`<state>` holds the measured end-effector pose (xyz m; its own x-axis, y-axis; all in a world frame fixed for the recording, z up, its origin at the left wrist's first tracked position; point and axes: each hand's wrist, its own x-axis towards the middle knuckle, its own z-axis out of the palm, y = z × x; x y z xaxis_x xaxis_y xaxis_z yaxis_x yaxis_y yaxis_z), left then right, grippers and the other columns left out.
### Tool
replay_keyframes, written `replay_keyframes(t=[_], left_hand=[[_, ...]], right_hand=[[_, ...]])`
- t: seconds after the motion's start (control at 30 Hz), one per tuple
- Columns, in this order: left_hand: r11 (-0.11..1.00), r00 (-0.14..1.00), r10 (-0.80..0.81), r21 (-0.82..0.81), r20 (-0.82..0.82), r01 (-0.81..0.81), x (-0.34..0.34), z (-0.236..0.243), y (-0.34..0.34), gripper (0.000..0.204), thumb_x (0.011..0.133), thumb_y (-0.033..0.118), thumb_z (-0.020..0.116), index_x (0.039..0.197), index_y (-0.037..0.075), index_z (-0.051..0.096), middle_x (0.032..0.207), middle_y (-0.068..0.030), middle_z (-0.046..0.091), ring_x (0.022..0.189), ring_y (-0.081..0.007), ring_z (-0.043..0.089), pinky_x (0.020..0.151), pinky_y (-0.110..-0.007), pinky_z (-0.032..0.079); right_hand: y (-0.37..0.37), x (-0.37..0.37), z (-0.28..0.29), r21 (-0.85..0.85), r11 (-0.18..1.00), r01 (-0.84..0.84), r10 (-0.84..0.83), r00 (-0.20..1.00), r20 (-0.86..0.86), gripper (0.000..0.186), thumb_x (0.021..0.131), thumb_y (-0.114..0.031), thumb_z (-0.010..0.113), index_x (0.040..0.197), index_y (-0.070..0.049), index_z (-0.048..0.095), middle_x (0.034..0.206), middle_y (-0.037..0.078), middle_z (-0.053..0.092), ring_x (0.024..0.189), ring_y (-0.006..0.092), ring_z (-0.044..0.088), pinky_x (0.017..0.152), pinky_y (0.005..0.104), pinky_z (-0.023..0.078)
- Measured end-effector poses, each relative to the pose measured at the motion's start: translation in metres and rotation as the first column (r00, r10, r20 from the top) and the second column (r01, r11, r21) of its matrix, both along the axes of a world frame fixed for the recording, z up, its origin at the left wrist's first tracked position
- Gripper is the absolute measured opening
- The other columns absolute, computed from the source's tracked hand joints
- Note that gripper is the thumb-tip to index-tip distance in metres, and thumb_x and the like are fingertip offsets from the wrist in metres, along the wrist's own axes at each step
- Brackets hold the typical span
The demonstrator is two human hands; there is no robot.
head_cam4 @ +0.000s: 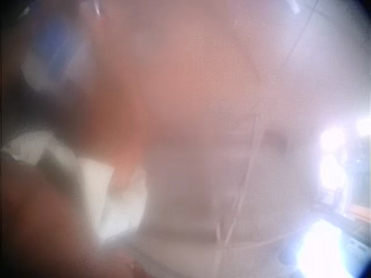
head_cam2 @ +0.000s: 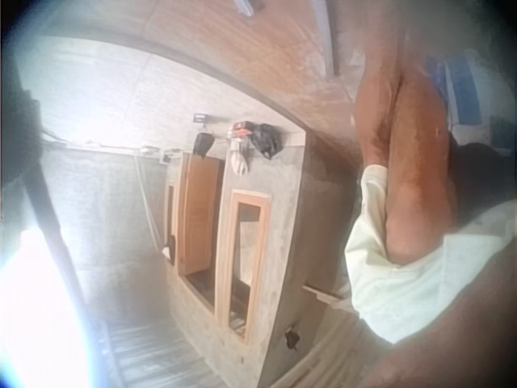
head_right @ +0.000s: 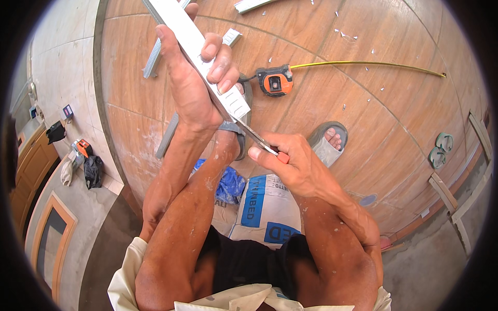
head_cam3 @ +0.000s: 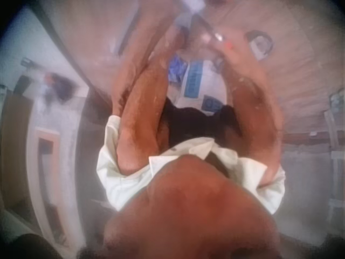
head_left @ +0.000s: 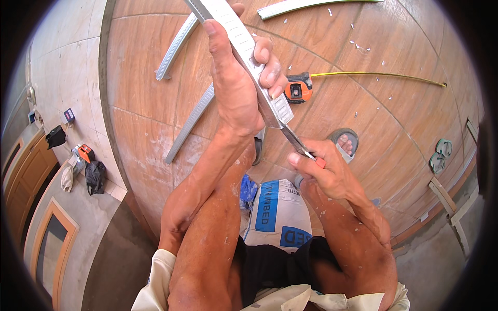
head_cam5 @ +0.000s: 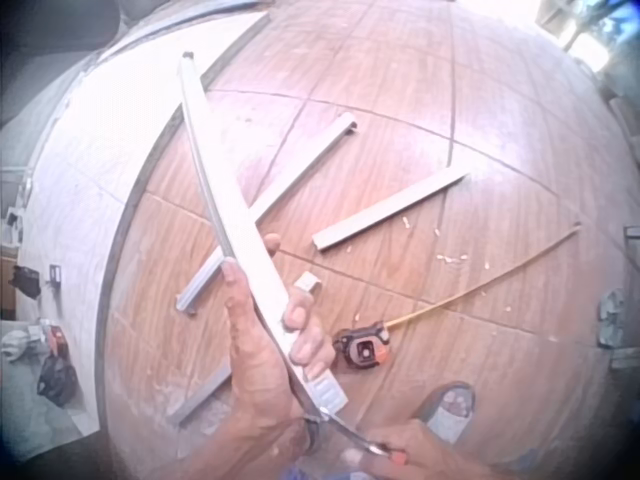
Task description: The person sits cross-legged on the floor and uses red-handled tin snips to cut a long, curved piece of white plastic molding. They repeatedly snip along the length of the molding, creating small notches and eventually cutting through the material.
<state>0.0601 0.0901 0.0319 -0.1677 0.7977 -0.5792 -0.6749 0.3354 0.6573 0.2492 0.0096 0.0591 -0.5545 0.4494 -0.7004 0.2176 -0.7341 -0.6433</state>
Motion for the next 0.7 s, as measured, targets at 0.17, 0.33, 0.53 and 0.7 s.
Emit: replay_keyframes(t=[0.17,0.33,0.53,0.7], left_hand=[[0.999,0.997,0.033,-0.006,0.073,-0.032,0.006,0.02,0.006,0.072,0.11,0.073,0.045,0.158,0.019,0.042,0.074,0.0048,0.046,0.047,-0.0038,0.044,0.037,-0.022,0.039],[0.999,0.997,0.05,0.014,0.052,-0.051,0.008,0.023,0.007,0.075,0.109,0.074,0.047,0.159,0.018,0.041,0.073,0.0047,0.046,0.047,-0.004,0.043,0.036,-0.022,0.039],[0.998,0.998,0.055,0.025,0.042,-0.056,0.009,0.023,0.008,0.079,0.108,0.075,0.048,0.159,0.017,0.04,0.072,0.0049,0.046,0.046,-0.004,0.043,0.036,-0.022,0.039],[0.998,0.999,0.04,0.039,-0.011,-0.039,0.007,0.017,0.005,0.08,0.107,0.076,0.049,0.159,0.016,0.041,0.072,0.005,0.046,0.046,-0.0039,0.043,0.036,-0.022,0.039]], right_hand=[[-0.002,0.001,0.0,-0.005,1.0,-0.004,0.004,0.999,0.033,0.039,0.103,-0.033,0.068,0.089,0.003,0.066,0.069,0.005,0.045,0.07,0.0144,0.044,0.063,0.0365,0.037],[-0.003,-0.001,0.002,-0.041,0.999,0.024,-0.023,0.999,0.026,0.04,0.103,-0.034,0.068,0.09,0.003,0.066,0.07,0.005,0.047,0.07,0.0141,0.045,0.063,0.0365,0.037],[-0.003,0.0,0.001,-0.055,0.998,0.027,-0.026,1.0,0.008,0.04,0.103,-0.034,0.067,0.09,0.003,0.066,0.07,0.005,0.046,0.071,0.0139,0.045,0.064,0.0363,0.037],[-0.004,0.0,0.0,-0.077,0.997,0.028,-0.029,0.999,-0.017,0.04,0.104,-0.034,0.066,0.09,0.002,0.066,0.069,0.004,0.044,0.069,0.0132,0.043,0.062,0.0363,0.036]])
